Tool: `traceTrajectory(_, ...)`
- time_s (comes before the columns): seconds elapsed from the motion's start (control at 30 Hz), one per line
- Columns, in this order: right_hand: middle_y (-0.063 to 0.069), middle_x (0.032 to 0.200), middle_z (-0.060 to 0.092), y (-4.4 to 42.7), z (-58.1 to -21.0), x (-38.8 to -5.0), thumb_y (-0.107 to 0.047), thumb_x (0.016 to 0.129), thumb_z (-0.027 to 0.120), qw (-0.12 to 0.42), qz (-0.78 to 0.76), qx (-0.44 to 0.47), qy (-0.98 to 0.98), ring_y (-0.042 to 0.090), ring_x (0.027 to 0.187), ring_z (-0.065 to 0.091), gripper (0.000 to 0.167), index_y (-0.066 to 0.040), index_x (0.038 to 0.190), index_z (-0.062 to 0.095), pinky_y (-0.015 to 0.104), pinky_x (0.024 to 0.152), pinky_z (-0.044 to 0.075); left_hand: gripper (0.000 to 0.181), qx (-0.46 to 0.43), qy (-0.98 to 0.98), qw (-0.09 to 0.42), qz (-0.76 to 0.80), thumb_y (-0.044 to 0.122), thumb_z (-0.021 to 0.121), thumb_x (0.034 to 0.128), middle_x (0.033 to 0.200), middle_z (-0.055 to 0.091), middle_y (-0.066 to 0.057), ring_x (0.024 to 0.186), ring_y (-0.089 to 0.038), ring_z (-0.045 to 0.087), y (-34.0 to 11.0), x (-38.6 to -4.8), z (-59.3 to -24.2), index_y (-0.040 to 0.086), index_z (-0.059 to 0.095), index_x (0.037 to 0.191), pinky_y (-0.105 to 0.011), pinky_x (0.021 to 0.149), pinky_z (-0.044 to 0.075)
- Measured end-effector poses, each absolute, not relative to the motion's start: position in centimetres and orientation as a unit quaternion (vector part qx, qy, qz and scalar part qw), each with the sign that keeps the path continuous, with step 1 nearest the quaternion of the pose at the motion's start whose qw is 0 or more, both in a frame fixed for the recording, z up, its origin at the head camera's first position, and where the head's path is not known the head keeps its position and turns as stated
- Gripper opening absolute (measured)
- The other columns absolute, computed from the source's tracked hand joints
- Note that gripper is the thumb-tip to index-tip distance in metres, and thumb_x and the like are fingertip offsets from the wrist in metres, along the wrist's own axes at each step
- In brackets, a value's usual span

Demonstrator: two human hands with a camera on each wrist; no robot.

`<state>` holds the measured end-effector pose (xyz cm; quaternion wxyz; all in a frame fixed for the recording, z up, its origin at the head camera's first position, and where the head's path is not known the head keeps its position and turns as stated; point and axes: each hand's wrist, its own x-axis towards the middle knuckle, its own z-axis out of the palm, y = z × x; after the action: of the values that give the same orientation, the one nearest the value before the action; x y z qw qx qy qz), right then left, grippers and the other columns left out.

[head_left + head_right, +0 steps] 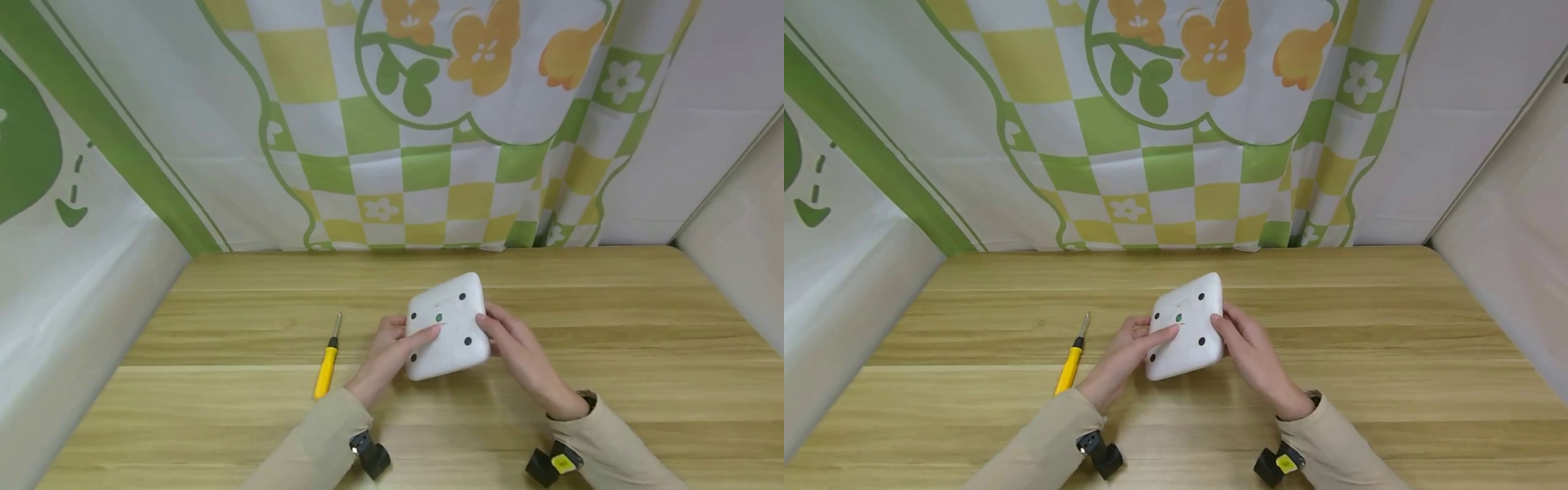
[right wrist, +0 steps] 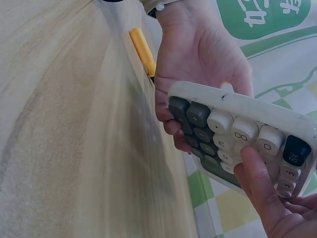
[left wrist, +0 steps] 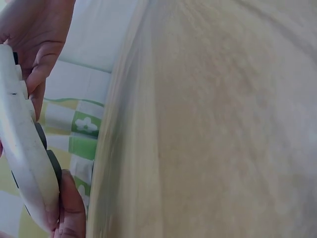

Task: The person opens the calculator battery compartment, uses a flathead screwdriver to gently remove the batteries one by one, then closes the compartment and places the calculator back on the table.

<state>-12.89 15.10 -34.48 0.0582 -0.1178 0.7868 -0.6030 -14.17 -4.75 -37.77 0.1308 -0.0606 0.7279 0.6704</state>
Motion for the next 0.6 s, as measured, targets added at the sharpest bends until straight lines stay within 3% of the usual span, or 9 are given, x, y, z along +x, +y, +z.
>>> traceTrajectory(0.2,0.024,0.126,0.057,15.35,-34.77,-12.87,-0.024,0.104,0.038,0.062,-0.598,-0.11,0.792,0.023,0.103,0.061,0.045,0.004,0.138,0.043,0.03,0.079,0.055,0.073,-0.07,0.742,0.133,0.654,0.042,0.075,0.0795,0.114,0.063,-0.013,0.098,-0.019,0.057,-4.91,-14.08,-37.64,0.005,0.038,0.13,-0.026,0.076,0.046)
traceTrajectory(0.6,0.023,0.117,0.062,15.76,-35.11,-12.98,-0.021,0.102,0.043,0.058,-0.569,-0.069,0.817,0.012,0.088,0.061,0.042,0.005,0.134,0.049,0.025,0.072,0.054,0.072,-0.078,0.753,0.119,0.643,0.034,0.077,0.0785,0.113,0.061,-0.014,0.094,-0.022,0.056,-5.41,-14.09,-37.65,0.004,0.039,0.132,-0.025,0.07,0.045)
